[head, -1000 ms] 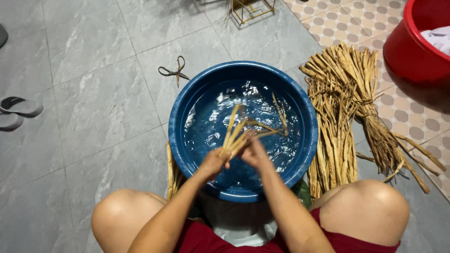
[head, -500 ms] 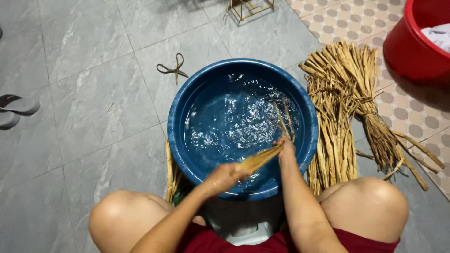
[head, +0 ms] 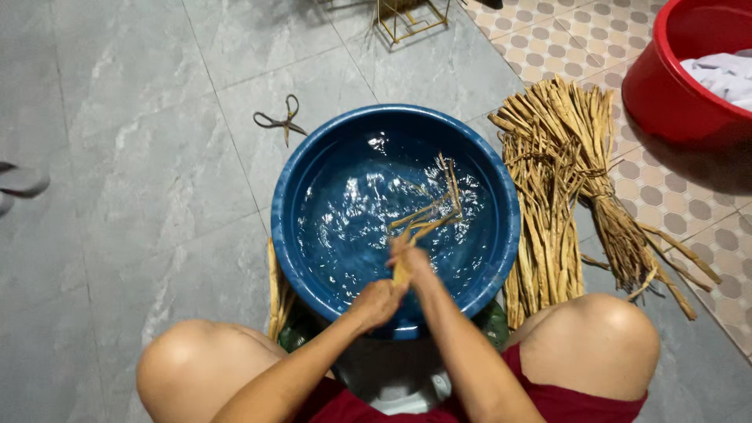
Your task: The person sits on the floor and repeatedly dips bundles of dried sticks into a blue basin of water. They agitate the sticks in the water and then place them on the floor beside the basin. The process is repeated for multiple bundles.
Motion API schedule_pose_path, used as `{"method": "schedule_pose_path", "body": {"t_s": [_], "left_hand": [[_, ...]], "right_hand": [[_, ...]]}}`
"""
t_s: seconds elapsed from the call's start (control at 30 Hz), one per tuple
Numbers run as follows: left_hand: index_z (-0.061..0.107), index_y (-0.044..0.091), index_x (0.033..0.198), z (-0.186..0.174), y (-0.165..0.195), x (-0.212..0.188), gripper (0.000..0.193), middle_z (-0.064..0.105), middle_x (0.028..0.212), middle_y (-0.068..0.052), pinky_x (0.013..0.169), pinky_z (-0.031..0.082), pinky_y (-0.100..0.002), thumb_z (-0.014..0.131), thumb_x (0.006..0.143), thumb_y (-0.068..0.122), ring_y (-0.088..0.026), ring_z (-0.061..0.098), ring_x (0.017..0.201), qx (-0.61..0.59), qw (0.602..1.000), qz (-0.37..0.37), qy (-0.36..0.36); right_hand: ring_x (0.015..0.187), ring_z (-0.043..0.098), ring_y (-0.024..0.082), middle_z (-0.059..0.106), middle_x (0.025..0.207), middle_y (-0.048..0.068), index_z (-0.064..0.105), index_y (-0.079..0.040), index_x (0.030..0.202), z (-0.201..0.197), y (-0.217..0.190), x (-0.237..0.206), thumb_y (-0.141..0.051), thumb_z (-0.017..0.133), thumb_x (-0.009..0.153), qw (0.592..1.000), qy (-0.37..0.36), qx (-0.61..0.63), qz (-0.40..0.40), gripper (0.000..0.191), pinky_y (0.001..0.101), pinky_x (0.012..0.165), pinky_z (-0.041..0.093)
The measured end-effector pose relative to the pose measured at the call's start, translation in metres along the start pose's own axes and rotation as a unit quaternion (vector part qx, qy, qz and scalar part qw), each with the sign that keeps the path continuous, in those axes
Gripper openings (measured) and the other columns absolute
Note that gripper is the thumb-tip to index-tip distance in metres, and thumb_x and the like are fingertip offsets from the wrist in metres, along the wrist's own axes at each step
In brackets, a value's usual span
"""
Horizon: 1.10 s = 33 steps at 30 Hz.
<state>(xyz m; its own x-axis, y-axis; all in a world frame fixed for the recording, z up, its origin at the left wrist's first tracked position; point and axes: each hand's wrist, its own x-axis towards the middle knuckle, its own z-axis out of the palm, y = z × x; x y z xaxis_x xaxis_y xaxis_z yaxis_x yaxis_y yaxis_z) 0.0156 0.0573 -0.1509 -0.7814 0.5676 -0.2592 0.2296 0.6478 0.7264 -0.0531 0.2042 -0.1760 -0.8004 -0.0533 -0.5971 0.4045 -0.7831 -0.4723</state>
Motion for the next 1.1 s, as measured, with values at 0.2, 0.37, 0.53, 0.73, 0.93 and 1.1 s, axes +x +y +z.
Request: {"method": "schedule_pose_path", "body": {"t_s": [0.2,0.37,0.53,0.73,0.93,1.1], "left_hand": [[0.074,0.010,0.102,-0.061,0.018,-0.024,0.045,0.075,0.089,-0.016,0.073,0.055,-0.045,0.056,0.096,0.050,-0.030,0.070,0.078,-0.081,0.994,-0.069,0.013],[0.071,0.008,0.103,-0.081,-0.015,0.000,0.039,0.069,0.079,-0.014,0.059,0.045,-0.047,0.059,0.094,0.044,-0.029,0.058,0.065,-0.291,0.944,-0.142,0.067],[0.077,0.001,0.086,-0.035,-0.015,0.013,0.061,0.075,0.076,-0.011,0.070,0.054,-0.044,0.051,0.103,0.054,-0.025,0.069,0.072,-0.198,0.967,-0.144,0.076],[0.060,0.010,0.127,-0.040,0.003,0.004,0.047,0.072,0.098,-0.016,0.081,0.054,-0.049,0.062,0.095,0.044,-0.036,0.069,0.093,-0.119,0.992,-0.035,0.028],[0.070,0.018,0.124,-0.055,-0.010,0.021,0.041,0.078,0.104,-0.013,0.085,0.056,-0.042,0.077,0.084,0.029,-0.031,0.075,0.098,-0.088,0.986,-0.138,0.017],[0.066,0.020,0.129,-0.034,-0.021,0.021,0.039,0.071,0.121,-0.017,0.096,0.052,-0.048,0.068,0.094,0.038,-0.038,0.066,0.113,-0.026,0.981,-0.192,-0.006]], "right_hand": [[0.065,0.064,0.024,0.070,0.084,0.012,0.064,-0.004,0.105,-0.053,-0.084,-0.004,-0.062,0.057,0.087,0.985,0.036,0.134,-0.103,0.061,0.0411,0.055,0.056],[0.076,0.069,0.025,0.072,0.093,0.013,0.063,-0.003,0.112,-0.005,-0.039,-0.019,-0.060,0.060,0.090,0.985,-0.114,0.128,0.013,0.061,0.0394,0.064,0.058],[0.090,0.073,0.024,0.073,0.101,0.012,0.060,-0.009,0.126,0.031,0.017,-0.026,-0.023,0.071,0.089,0.992,-0.097,-0.075,0.032,0.041,0.0389,0.081,0.062],[0.083,0.070,0.022,0.071,0.096,0.010,0.065,-0.003,0.130,0.018,-0.005,-0.027,-0.022,0.073,0.093,0.985,-0.062,-0.143,-0.068,0.042,0.0363,0.076,0.059],[0.100,0.069,0.023,0.075,0.109,0.012,0.064,0.002,0.134,0.012,0.002,-0.020,-0.031,0.078,0.089,0.904,-0.093,-0.403,-0.109,0.058,0.0364,0.089,0.053],[0.131,0.045,0.029,0.050,0.144,0.013,0.047,-0.005,0.150,-0.021,0.004,-0.026,-0.038,0.087,0.089,0.860,0.035,-0.508,-0.038,0.080,0.0460,0.106,0.038]]}}
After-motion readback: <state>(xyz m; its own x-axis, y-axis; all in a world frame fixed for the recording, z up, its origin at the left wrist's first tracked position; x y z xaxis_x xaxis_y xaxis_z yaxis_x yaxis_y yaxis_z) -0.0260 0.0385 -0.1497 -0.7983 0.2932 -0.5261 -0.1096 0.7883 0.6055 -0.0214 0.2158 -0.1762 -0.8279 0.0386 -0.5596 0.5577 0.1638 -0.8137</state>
